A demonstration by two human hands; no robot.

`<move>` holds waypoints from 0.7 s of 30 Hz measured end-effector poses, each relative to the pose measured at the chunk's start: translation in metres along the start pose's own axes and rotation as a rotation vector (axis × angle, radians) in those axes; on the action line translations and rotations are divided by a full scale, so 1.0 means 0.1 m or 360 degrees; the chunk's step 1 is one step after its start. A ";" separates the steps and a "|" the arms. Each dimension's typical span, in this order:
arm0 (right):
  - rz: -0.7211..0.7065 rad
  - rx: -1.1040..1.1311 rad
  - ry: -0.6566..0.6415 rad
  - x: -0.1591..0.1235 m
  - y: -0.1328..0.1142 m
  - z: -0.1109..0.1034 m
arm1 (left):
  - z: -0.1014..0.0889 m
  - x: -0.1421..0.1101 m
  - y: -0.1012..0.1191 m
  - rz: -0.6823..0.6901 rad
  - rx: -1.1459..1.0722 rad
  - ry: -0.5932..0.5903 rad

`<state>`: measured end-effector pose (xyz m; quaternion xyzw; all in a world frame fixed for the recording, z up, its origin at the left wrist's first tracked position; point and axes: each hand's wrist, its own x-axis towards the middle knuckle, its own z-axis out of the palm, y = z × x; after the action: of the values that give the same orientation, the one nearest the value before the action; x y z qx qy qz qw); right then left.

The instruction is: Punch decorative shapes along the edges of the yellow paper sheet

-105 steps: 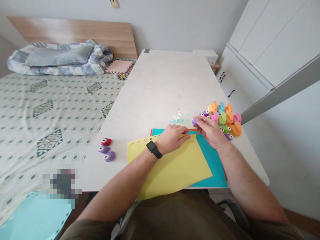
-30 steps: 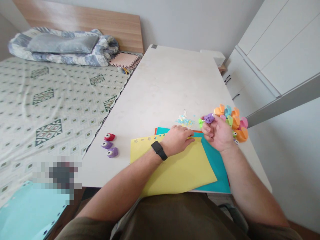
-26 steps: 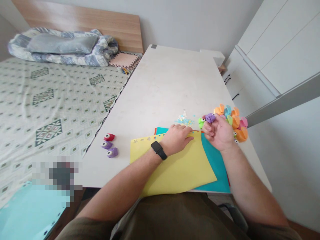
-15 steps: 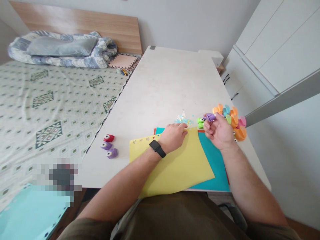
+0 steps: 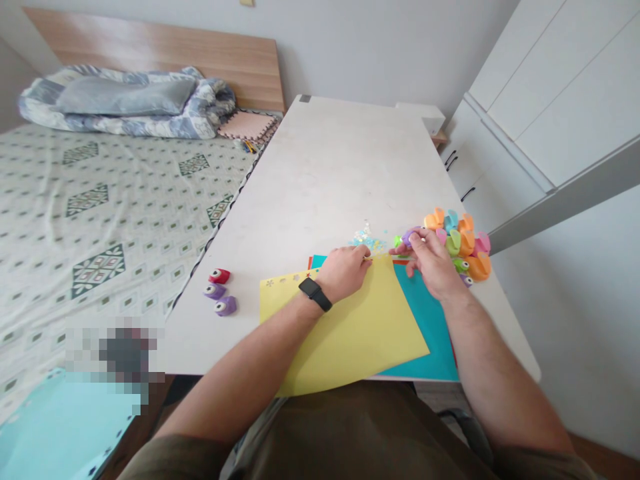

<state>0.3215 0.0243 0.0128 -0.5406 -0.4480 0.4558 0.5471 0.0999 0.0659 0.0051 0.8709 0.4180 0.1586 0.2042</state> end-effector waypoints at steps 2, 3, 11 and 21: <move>-0.0007 -0.0052 0.0003 0.02 0.05 0.01 | 0.01 0.00 -0.01 0.0004 0.0001 0.0004; -0.0030 -0.0072 0.0024 0.03 0.07 0.02 | 0.01 0.00 -0.01 0.0003 0.0000 0.0006; -0.0102 -0.0136 0.0128 0.14 0.18 0.03 | 0.02 0.00 -0.02 0.0000 -0.0038 0.0011; -0.0275 -0.0125 0.0244 0.19 0.19 0.04 | 0.01 -0.01 -0.02 0.0017 -0.0024 0.0021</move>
<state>0.3209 0.0435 -0.0058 -0.5542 -0.4671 0.3464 0.5955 0.0988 0.0662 0.0039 0.8704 0.4135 0.1686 0.2072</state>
